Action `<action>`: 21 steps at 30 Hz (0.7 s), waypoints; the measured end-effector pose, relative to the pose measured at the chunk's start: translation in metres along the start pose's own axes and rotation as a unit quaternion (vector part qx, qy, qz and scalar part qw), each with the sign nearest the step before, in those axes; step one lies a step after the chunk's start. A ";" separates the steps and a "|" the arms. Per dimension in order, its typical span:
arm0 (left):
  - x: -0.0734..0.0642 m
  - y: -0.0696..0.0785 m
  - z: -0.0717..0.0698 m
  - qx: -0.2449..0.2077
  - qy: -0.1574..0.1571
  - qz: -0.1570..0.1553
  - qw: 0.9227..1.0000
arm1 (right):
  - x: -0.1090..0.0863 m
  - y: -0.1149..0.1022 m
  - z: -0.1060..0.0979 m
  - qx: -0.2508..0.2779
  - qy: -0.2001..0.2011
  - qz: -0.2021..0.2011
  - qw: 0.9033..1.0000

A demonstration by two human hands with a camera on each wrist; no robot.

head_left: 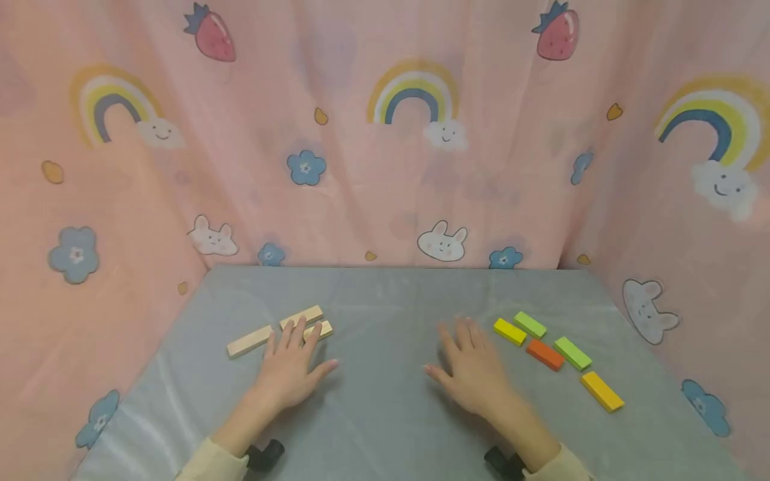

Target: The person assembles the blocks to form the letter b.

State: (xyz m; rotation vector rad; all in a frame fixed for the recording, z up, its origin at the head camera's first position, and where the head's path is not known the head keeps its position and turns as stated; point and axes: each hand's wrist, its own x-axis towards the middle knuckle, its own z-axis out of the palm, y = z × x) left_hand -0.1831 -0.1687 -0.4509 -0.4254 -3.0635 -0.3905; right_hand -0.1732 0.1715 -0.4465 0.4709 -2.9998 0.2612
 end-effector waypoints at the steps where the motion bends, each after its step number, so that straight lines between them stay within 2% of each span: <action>1: 0.000 -0.002 0.000 0.002 -0.001 0.000 1.000 | 0.000 -0.002 0.001 0.002 -0.004 -0.002 1.000; 8: 0.002 -0.008 -0.001 -0.005 0.030 0.016 0.999 | 0.007 -0.013 0.004 0.016 -0.004 -0.010 1.000; 14: 0.001 -0.015 -0.001 -0.029 0.022 0.008 0.999 | 0.015 -0.028 0.002 0.018 -0.009 -0.022 1.000; 21: 0.001 -0.027 -0.001 -0.029 0.022 0.002 0.999 | 0.023 -0.044 0.003 0.031 -0.014 -0.023 0.999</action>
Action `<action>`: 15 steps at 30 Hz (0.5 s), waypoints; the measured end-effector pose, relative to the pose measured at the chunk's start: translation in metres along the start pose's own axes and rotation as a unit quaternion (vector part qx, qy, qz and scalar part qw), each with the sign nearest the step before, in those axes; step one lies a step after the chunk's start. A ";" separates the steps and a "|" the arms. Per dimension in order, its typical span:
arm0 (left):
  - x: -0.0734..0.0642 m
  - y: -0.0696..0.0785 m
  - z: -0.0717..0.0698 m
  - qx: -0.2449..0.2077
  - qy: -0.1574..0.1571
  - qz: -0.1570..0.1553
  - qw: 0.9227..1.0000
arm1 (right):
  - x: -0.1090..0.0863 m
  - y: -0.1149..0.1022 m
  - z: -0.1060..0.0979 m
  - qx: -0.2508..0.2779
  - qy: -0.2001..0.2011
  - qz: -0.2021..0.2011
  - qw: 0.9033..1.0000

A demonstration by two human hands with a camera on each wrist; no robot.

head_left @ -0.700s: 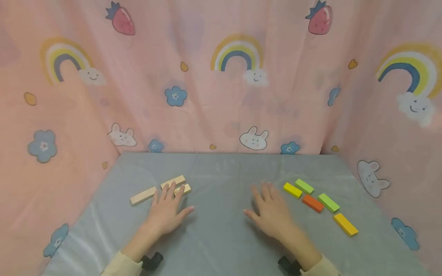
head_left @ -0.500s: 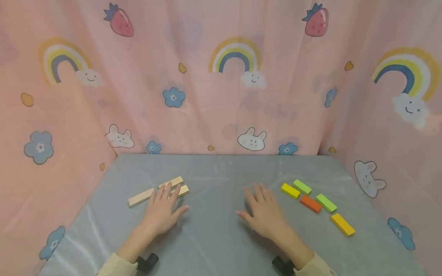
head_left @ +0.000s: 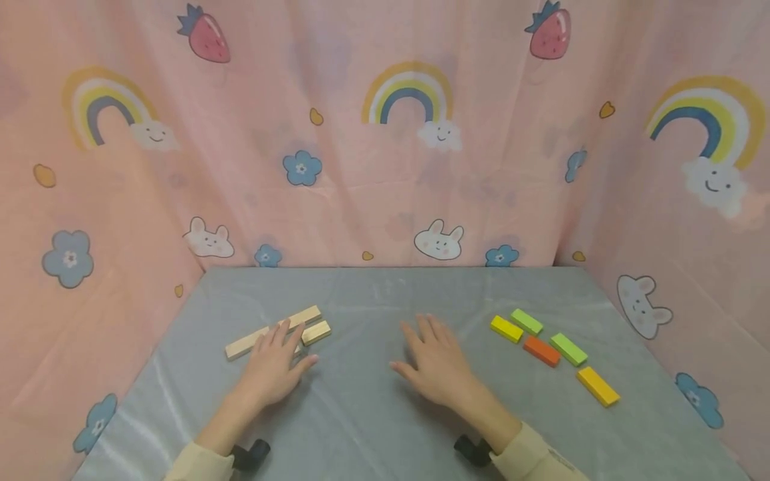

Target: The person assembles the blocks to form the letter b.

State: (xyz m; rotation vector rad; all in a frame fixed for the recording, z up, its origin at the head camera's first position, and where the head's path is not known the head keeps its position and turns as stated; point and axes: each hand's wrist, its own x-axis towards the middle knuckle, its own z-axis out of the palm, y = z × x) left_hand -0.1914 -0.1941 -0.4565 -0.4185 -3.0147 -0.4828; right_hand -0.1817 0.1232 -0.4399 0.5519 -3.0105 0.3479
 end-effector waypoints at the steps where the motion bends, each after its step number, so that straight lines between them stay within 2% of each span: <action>1: 0.001 -0.001 0.000 0.000 0.001 0.000 1.000 | 0.002 -0.002 0.000 0.002 0.001 -0.001 1.000; 15: 0.005 -0.008 -0.007 -0.024 0.023 0.020 0.999 | 0.019 -0.022 -0.001 0.011 0.008 -0.016 1.000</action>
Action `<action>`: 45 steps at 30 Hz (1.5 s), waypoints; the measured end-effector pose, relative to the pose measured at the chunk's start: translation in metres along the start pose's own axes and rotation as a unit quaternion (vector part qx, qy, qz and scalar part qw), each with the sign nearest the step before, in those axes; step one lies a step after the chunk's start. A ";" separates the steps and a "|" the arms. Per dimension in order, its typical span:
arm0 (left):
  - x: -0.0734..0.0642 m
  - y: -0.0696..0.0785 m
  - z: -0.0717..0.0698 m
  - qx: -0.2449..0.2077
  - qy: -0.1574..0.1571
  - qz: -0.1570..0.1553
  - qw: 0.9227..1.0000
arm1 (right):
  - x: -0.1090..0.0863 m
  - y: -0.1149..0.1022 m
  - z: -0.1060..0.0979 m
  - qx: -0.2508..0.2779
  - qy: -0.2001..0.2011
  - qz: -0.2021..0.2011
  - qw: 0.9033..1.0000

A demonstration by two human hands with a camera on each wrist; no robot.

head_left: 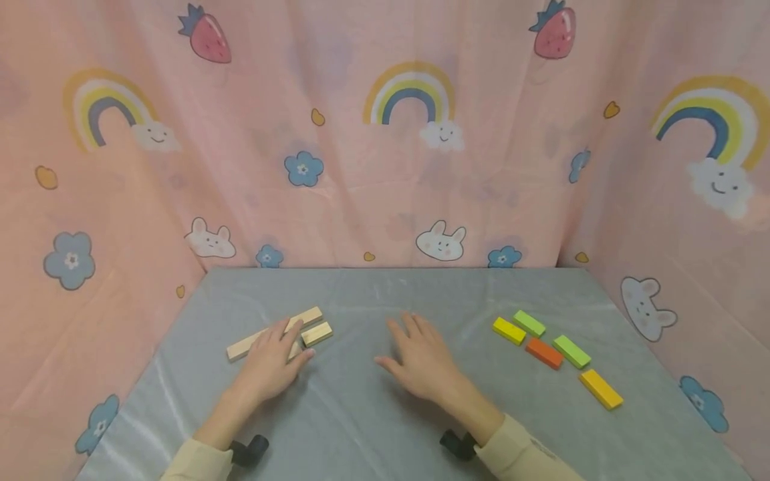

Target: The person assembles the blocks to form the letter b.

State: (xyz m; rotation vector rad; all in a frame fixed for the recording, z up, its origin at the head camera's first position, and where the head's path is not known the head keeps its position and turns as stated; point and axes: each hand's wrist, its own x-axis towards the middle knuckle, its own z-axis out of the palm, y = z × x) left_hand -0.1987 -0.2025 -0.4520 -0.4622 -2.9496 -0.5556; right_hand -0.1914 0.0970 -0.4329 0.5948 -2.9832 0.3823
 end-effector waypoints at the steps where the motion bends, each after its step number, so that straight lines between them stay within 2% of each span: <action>1: 0.001 -0.001 0.000 -0.001 0.004 0.001 1.000 | 0.001 -0.002 0.000 -0.001 0.003 -0.005 1.000; 7: 0.005 -0.006 -0.003 0.002 0.022 -0.001 1.000 | 0.012 -0.012 -0.001 -0.002 0.019 -0.034 0.999; 13: 0.005 -0.009 -0.004 -0.008 0.010 -0.016 1.000 | 0.022 -0.024 0.000 -0.001 0.020 -0.054 0.998; 19: 0.003 -0.010 -0.004 0.002 0.019 -0.017 1.000 | 0.032 -0.035 0.005 0.002 0.028 -0.075 0.997; 26: -0.002 -0.014 -0.003 -0.006 0.024 -0.021 0.999 | 0.044 -0.046 0.012 0.013 0.001 -0.071 0.997; 35: -0.006 -0.019 -0.003 -0.030 -0.007 -0.048 0.998 | 0.054 -0.053 0.018 0.012 -0.007 -0.081 0.997; 45: -0.004 -0.023 -0.004 -0.038 -0.011 -0.044 0.998 | 0.059 -0.059 0.016 0.024 -0.026 -0.077 0.996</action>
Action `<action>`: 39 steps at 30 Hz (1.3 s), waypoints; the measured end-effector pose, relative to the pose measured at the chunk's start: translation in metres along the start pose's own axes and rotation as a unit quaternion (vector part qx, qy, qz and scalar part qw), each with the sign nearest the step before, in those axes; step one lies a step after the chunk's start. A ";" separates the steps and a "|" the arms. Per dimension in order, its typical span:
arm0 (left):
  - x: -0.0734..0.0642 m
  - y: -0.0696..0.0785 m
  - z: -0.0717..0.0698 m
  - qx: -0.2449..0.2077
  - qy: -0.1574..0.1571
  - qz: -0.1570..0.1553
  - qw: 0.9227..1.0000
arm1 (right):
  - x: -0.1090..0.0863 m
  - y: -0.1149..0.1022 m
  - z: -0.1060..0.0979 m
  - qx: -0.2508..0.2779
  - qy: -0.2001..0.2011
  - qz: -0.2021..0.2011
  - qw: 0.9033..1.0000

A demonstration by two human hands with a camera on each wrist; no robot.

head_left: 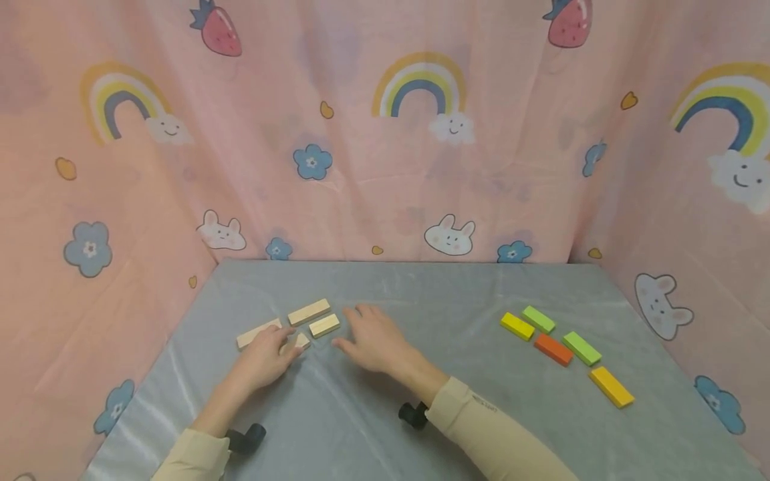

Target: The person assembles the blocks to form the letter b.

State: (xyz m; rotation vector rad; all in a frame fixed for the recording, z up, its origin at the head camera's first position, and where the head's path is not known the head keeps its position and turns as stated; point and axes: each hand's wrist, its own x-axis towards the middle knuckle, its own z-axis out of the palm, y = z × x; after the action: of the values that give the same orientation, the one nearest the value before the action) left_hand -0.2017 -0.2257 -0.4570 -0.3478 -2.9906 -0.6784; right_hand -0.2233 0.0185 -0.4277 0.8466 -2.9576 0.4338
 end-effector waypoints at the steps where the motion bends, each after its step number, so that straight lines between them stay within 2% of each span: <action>1: 0.000 0.000 0.000 -0.003 -0.002 -0.002 1.000 | 0.001 0.000 0.000 0.001 -0.002 -0.002 1.000; 8: -0.002 -0.001 0.003 -0.012 -0.016 -0.021 1.000 | 0.007 -0.003 0.004 0.005 -0.011 -0.006 1.000; 23: 0.001 0.000 -0.001 -0.009 -0.024 -0.020 0.999 | 0.021 -0.007 0.007 0.032 -0.016 -0.007 0.999; 31: 0.008 -0.006 0.000 -0.034 -0.048 -0.018 0.998 | 0.035 -0.008 0.013 0.043 -0.036 0.008 0.998; 39: 0.012 -0.010 -0.004 -0.062 -0.087 -0.012 0.994 | 0.044 -0.006 0.022 0.069 -0.042 0.017 0.997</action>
State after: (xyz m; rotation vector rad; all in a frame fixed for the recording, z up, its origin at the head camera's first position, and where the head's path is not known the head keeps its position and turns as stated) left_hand -0.2157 -0.2338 -0.4568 -0.3973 -3.1278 -0.8827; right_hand -0.2566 -0.0146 -0.4422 0.8493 -3.0520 0.6253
